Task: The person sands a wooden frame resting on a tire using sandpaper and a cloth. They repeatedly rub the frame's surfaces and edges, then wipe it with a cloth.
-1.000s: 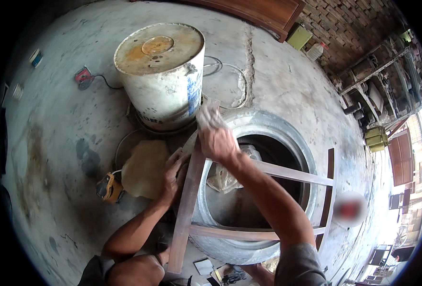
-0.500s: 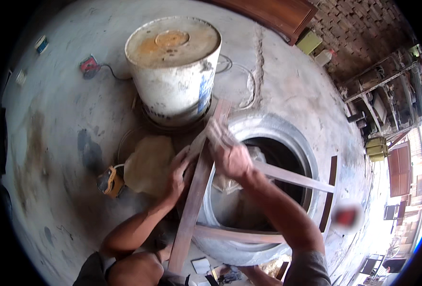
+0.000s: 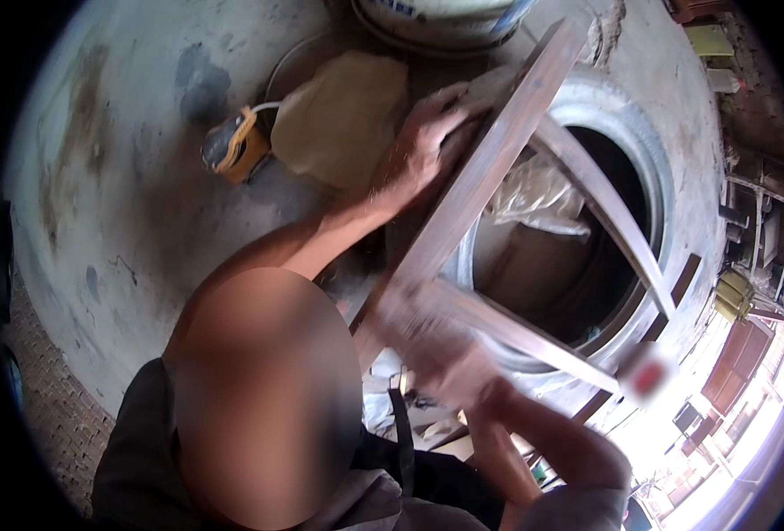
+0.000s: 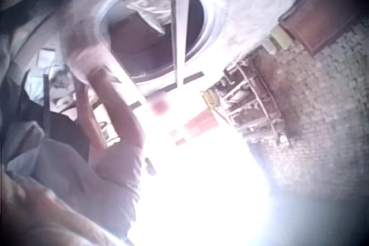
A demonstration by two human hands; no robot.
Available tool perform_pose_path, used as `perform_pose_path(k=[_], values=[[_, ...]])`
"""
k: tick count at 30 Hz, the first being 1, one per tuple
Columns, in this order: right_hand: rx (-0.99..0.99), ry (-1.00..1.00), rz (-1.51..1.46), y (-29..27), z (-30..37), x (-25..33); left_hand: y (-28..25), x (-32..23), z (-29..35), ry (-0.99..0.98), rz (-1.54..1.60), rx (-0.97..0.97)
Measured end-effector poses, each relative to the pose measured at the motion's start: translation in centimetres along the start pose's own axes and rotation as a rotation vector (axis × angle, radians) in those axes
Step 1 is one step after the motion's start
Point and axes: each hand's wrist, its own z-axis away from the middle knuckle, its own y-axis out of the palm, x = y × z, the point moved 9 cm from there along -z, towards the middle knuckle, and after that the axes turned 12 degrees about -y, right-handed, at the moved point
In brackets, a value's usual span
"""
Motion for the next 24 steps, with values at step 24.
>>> perform_pose_path(k=[24], values=[[-0.156,0.282,-0.276,4.9,-0.2,7.9,0.0,1.7,0.3,0.148,0.08,-0.309]])
